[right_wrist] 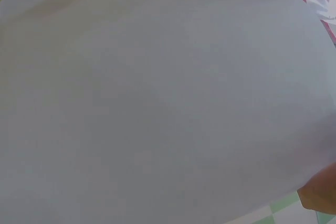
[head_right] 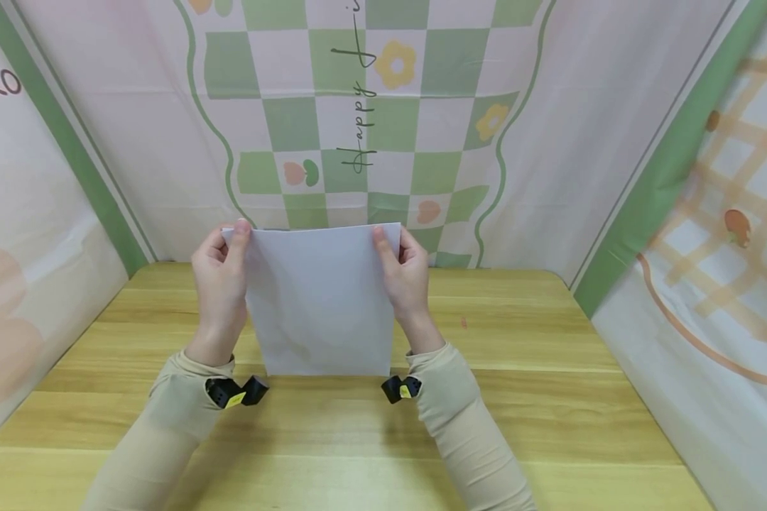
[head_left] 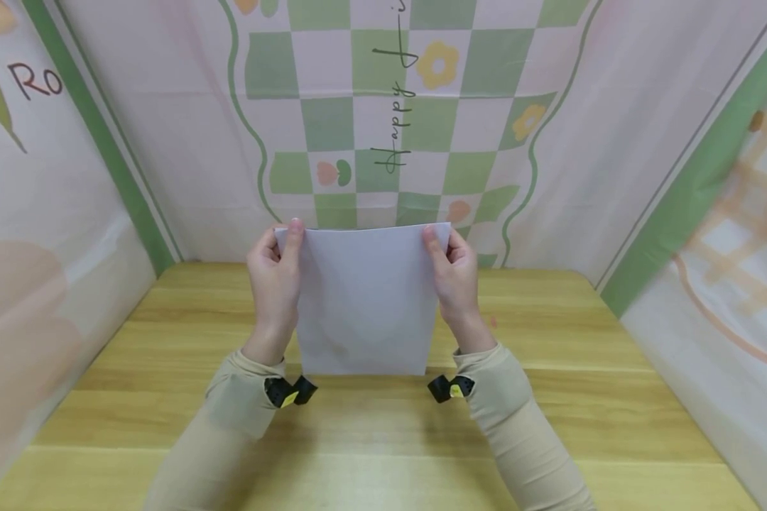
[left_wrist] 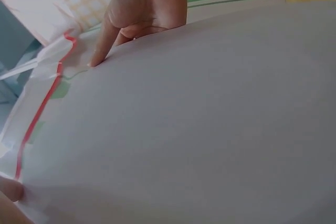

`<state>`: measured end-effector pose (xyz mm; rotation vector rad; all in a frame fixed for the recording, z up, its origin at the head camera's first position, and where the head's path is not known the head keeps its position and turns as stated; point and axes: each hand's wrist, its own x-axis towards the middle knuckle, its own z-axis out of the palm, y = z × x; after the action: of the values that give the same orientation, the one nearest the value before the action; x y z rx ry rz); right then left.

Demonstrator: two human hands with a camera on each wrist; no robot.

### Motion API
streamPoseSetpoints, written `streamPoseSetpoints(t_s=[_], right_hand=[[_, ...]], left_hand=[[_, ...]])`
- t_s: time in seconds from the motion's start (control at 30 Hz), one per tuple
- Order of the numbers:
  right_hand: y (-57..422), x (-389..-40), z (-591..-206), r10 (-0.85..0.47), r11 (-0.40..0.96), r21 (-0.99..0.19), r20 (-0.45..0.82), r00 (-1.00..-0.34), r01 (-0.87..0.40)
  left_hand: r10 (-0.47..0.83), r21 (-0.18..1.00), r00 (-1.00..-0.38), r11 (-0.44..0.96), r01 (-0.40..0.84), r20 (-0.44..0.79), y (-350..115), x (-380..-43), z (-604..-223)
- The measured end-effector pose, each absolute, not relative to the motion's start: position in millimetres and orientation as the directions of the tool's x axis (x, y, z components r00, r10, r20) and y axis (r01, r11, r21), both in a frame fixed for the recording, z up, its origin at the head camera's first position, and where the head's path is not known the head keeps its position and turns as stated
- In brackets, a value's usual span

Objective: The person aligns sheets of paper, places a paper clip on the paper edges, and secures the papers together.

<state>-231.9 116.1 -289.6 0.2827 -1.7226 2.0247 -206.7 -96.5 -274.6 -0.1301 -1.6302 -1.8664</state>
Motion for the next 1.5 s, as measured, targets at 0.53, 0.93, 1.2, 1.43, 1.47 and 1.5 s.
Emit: streamPoseSetpoints(t_s=[0.53,0.93,1.2,1.43,1.47,1.5], right_hand=[[115,-230,-287,0.216,-0.099,-0.871,0.452,-0.865,-0.48],[119,-229,-295,0.169,-0.065,-0.884,0.448,-0.878,-0.464],[121,-231,-298,0.163,-0.079,-0.865,0.479,-0.863,-0.495],[124,-231,-299,0.173,-0.086,-0.864,0.477,-0.862,-0.495],[124,-231,-299,0.172,-0.084,-0.865,0.477,-0.862,-0.495],[124,-231,-299,0.171,-0.083,-0.864,0.478,-0.862,-0.496]], left_hand=[[-0.414,0.839,-0.77,-0.025,0.543,0.486,-96,-204,-272],[-0.366,0.861,-0.804,-0.016,0.509,0.469,-100,-207,-281],[-0.331,0.869,-0.832,-0.061,0.49,0.446,-101,-204,-285],[-0.345,0.855,-0.822,-0.092,0.51,0.453,-101,-204,-288],[-0.351,0.852,-0.819,-0.095,0.514,0.454,-101,-204,-288],[-0.358,0.849,-0.815,-0.101,0.519,0.456,-101,-204,-288]])
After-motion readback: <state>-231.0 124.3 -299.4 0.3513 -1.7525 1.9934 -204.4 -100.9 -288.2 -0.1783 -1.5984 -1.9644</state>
